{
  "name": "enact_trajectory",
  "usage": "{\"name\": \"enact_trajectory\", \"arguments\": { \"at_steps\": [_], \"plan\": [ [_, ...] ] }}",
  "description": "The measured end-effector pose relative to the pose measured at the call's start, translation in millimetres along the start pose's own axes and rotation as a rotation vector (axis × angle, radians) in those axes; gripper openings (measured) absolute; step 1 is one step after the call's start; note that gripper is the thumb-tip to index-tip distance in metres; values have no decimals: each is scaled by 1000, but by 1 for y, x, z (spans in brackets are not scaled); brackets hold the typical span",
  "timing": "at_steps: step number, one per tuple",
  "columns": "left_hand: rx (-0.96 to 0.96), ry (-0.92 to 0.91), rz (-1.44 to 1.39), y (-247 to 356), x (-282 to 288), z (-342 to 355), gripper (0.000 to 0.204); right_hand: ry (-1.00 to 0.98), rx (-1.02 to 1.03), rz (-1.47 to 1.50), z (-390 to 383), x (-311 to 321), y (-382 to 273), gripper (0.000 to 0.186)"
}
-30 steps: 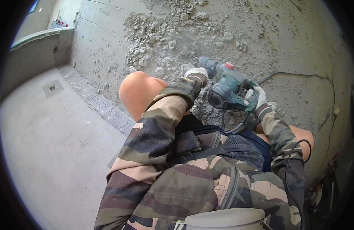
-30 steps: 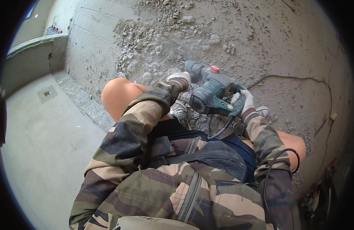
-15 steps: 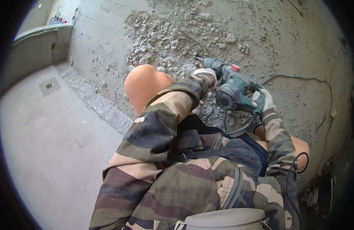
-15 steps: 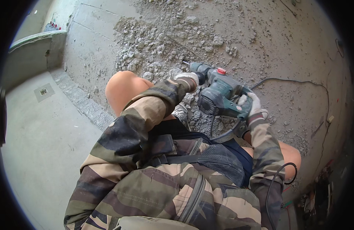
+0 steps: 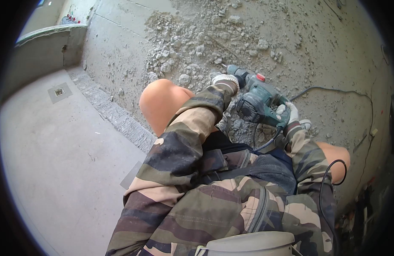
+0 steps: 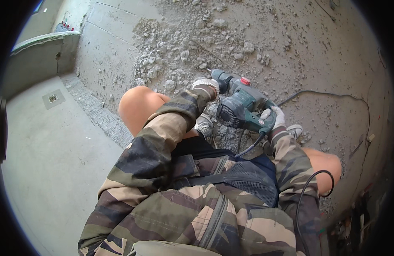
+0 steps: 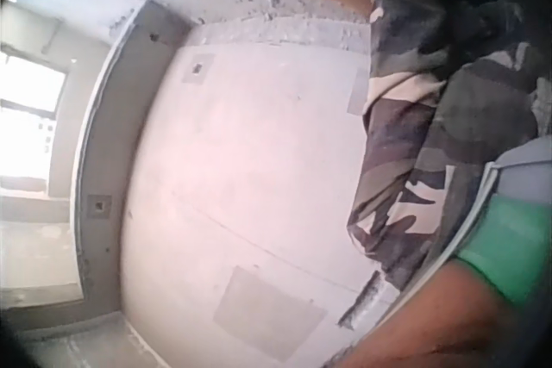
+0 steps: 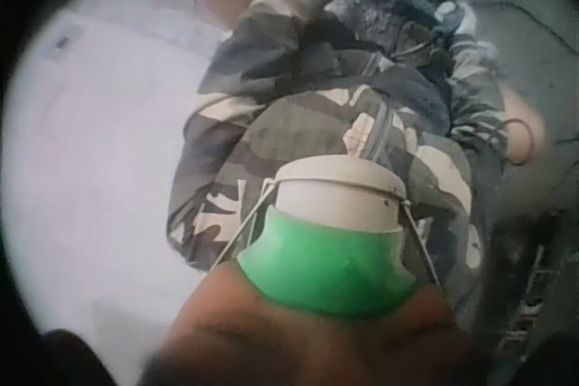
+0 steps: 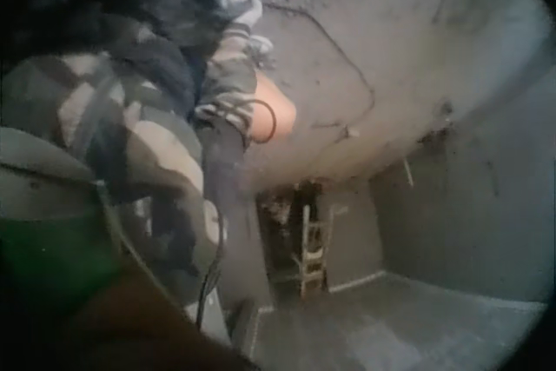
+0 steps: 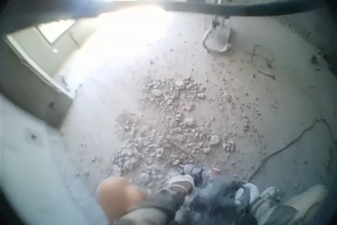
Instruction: Use an angle grinder and a hammer drill to break up and demolish concrete floor.
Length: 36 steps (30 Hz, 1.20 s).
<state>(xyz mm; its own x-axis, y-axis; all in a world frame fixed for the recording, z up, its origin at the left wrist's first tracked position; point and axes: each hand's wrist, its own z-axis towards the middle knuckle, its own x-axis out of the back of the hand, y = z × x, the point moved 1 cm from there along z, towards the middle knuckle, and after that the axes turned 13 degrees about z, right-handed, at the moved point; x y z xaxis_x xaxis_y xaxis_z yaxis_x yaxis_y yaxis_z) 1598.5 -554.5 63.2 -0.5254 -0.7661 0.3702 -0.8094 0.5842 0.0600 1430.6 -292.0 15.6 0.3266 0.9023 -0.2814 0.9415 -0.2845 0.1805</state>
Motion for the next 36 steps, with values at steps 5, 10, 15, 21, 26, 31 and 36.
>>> {"name": "enact_trajectory", "arguments": {
  "at_steps": [5, 10, 15, 21, 26, 31, 36],
  "plan": [
    [49, 128, -6, -4, -10, 13, 45, -47, -143, 71, 15, 4, -3, 17],
    [62, 110, -44, -4, -6, 13, 51, -35, -65, 0, 22, 10, -6, 18],
    [67, 111, -55, 1, -2, 6, 46, -88, -24, -120, 24, -1, -13, 17],
    [53, 156, 29, 4, -8, 16, 41, -70, -88, -92, 34, -12, -35, 19],
    [74, 150, 94, 10, -10, 12, 41, -96, -179, -20, 45, 6, -31, 21],
    [55, 86, 128, 13, -3, 3, 47, -122, -188, 4, 39, -3, -28, 20],
    [76, 119, -82, 16, -4, 11, 53, -82, -7, -165, -1, -40, -36, 19]
  ]
}}
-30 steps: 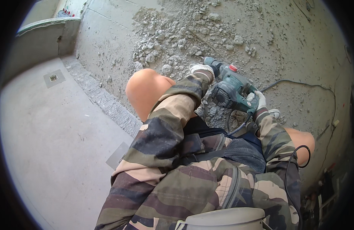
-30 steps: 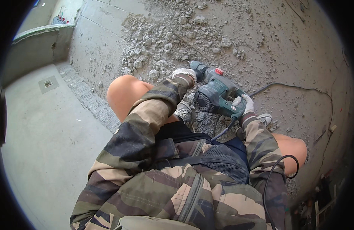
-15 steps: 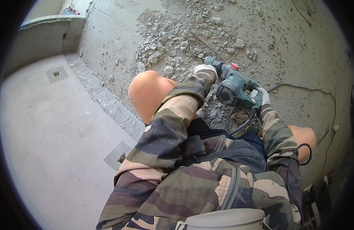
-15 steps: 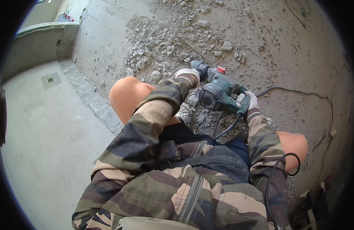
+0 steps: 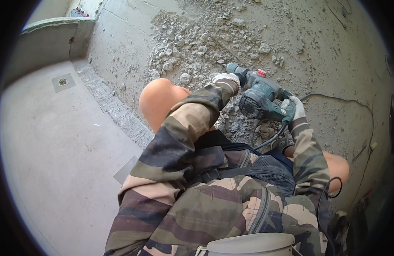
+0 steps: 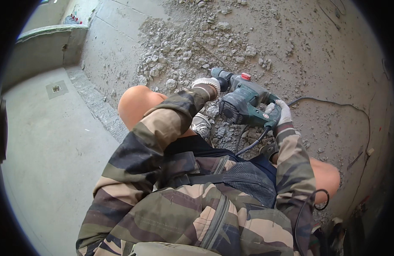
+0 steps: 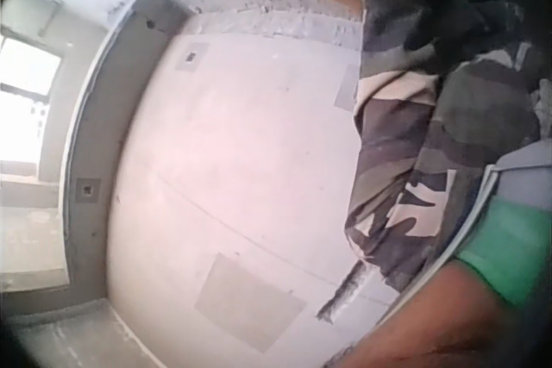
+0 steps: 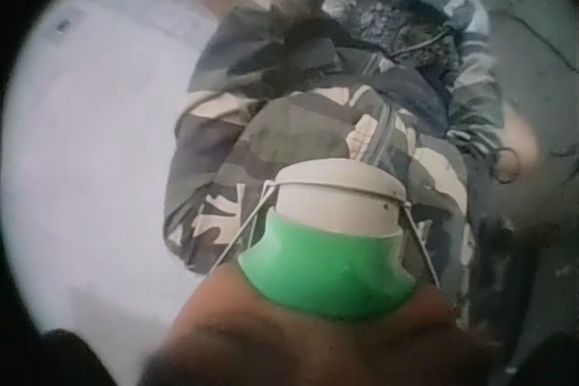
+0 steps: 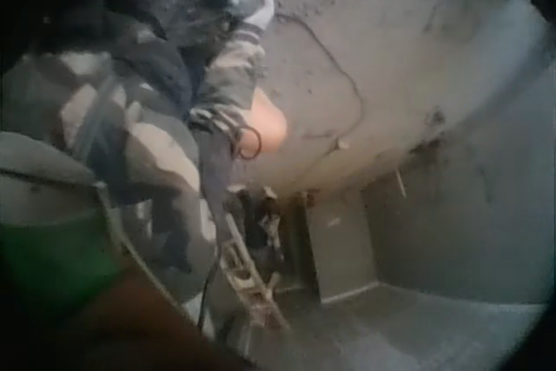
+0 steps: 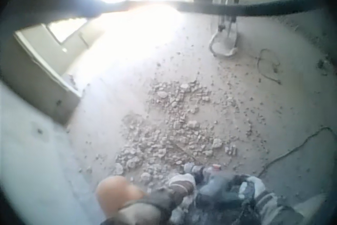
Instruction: Use an angle grinder and a hammer drill to break up and demolish concrete floor.
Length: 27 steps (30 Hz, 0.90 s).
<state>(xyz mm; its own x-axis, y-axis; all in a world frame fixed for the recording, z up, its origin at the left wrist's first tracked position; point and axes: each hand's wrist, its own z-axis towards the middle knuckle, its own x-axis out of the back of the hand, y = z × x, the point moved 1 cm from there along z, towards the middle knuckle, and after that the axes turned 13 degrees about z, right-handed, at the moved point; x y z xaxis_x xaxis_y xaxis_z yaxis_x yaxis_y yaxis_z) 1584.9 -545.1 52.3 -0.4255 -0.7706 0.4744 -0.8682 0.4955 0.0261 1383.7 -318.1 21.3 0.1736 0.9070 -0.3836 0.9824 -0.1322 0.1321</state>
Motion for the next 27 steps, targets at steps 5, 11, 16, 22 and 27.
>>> {"name": "enact_trajectory", "arguments": {
  "at_steps": [5, 11, 16, 22, 27],
  "plan": [
    [27, -1, -251, 24, -49, -13, 48, 14, 106, -183, -71, -44, -28, 16],
    [50, 3, -351, 26, -70, -29, 56, -36, 249, -365, -107, -106, -12, 15],
    [43, -23, -332, -7, -56, -34, 53, -172, 198, -384, -104, -143, 31, 11],
    [-29, 17, -233, -24, -55, -17, 38, -92, 175, -251, -82, -109, 26, 9],
    [-113, -62, 37, -23, -64, -1, 36, -63, 145, -170, -67, -36, 26, 11]
  ]
}}
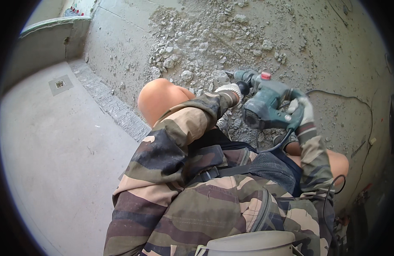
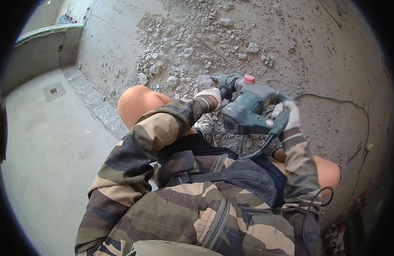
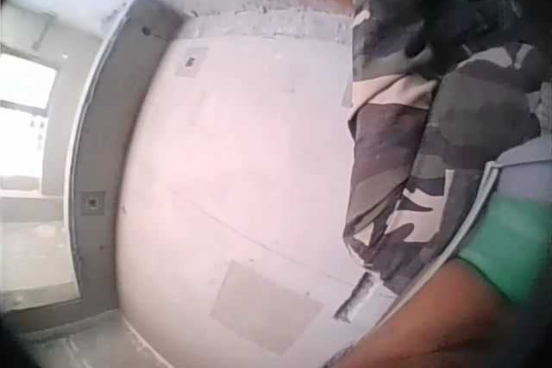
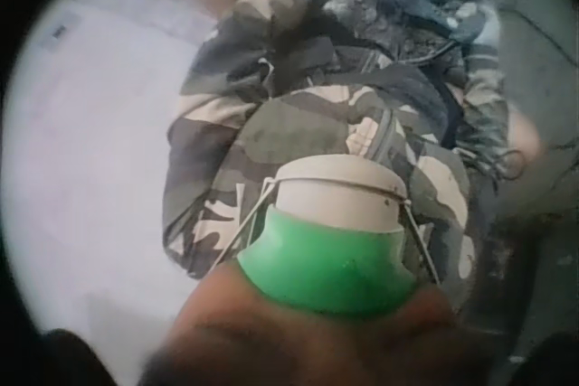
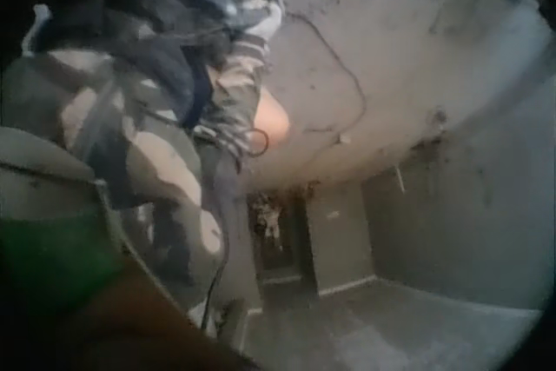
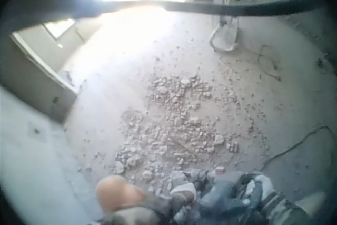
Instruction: Use an angle grinder and a hammer drill to break up and demolish concrete floor.
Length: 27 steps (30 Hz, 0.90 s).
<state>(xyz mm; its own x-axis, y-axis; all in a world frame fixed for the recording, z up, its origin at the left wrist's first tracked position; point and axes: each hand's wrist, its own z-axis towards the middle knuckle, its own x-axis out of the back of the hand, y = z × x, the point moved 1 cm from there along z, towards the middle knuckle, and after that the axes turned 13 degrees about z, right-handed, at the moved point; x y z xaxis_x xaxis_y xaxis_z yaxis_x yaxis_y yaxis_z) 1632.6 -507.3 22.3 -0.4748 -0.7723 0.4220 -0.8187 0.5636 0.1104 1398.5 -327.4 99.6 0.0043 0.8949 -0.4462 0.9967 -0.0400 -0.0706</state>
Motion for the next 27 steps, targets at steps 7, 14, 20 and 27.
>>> {"name": "enact_trajectory", "arguments": {
  "at_steps": [7, 14, 20, 27],
  "plan": [
    [190, 21, -73, 6, 7, 11, 50, 388, -173, 377, -17, 82, 62, 22],
    [21, -133, 14, 0, 31, -4, 54, 300, -119, 264, -1, 80, 72, 18],
    [13, -69, 123, -4, 41, -22, 41, 245, -158, 286, 4, 73, 71, 17],
    [-16, -41, 196, 0, 25, -9, 34, 291, -206, 298, 18, 94, 68, 18]
  ]
}}
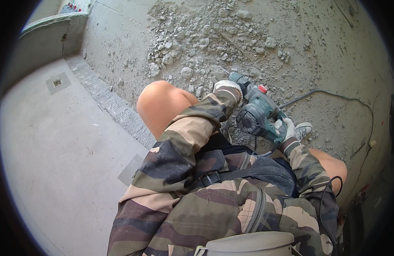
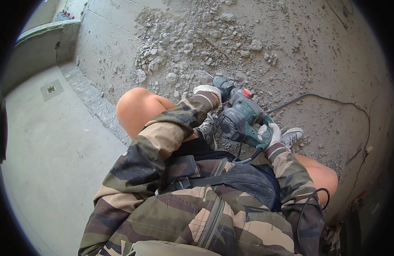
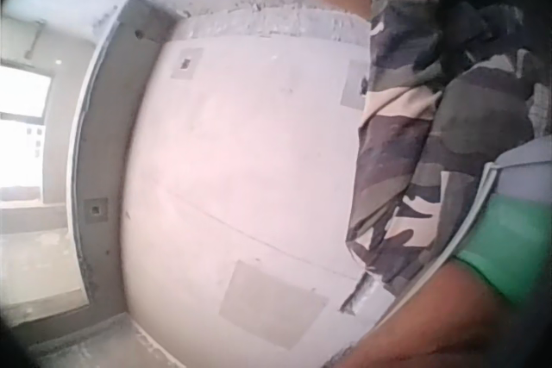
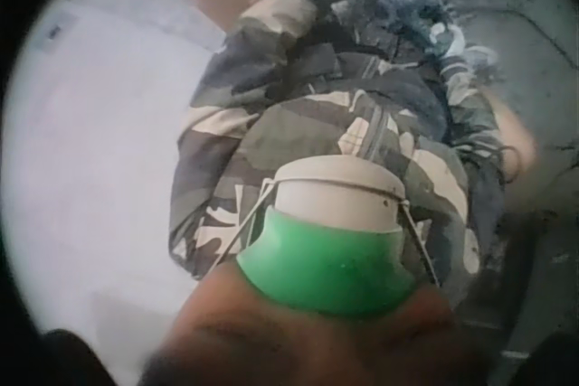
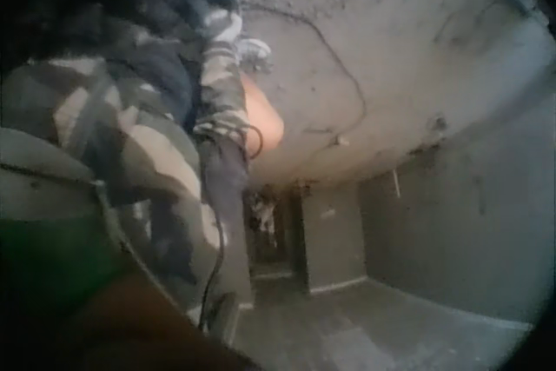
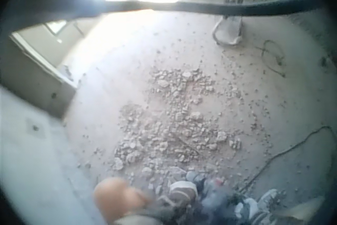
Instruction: Use an angle grinder and a hammer drill to break up and demolish concrete floor.
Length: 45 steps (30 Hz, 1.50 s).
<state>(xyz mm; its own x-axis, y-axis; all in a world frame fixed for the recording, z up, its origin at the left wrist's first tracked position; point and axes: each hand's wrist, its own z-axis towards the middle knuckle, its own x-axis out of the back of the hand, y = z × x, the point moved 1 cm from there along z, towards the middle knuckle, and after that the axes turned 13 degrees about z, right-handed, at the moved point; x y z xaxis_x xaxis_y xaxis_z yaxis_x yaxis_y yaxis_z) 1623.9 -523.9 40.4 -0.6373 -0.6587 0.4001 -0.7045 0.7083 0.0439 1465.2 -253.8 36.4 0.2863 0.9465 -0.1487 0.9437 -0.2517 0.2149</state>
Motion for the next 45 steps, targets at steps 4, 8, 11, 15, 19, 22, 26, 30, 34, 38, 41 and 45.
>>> {"name": "enact_trajectory", "arguments": {
  "at_steps": [4, 8, 11, 15, 19, 22, 26, 30, 34, 38, 41, 45],
  "plan": [
    [7, -26, -61, -8, -4, 9, 42, -8, 15, -2, 13, 1, 1, 18],
    [95, -19, -112, -12, 5, 3, 45, -34, -17, 18, 21, -12, -2, 18],
    [64, 71, -95, -13, 20, -10, 46, -89, -25, -11, 23, -20, -5, 17],
    [57, 140, -147, -11, 36, -31, 41, -136, -30, 2, 26, -25, -10, 17],
    [6, 114, -43, -9, 35, -32, 41, -157, -20, -26, 34, -34, -21, 18],
    [115, 70, -12, -12, 24, -19, 42, -191, -37, -29, 36, -40, -29, 21],
    [54, 58, 54, -9, 12, -3, 43, -260, -68, -34, 29, -41, -32, 21],
    [18, 30, 95, -6, 17, 0, 44, -185, 73, -139, 25, -30, -26, 22],
    [0, 37, -26, -6, 30, -4, 45, -167, -8, 77, 37, -19, -13, 24],
    [-4, 56, -93, -10, 41, -12, 46, -236, 30, -2, 46, -11, -7, 24],
    [-29, 107, -10, -13, 43, -25, 48, -147, -13, 59, 48, -14, -7, 23],
    [42, 90, -100, -17, 47, -33, 45, -241, -26, -62, 42, -20, -7, 20]
  ]
}}
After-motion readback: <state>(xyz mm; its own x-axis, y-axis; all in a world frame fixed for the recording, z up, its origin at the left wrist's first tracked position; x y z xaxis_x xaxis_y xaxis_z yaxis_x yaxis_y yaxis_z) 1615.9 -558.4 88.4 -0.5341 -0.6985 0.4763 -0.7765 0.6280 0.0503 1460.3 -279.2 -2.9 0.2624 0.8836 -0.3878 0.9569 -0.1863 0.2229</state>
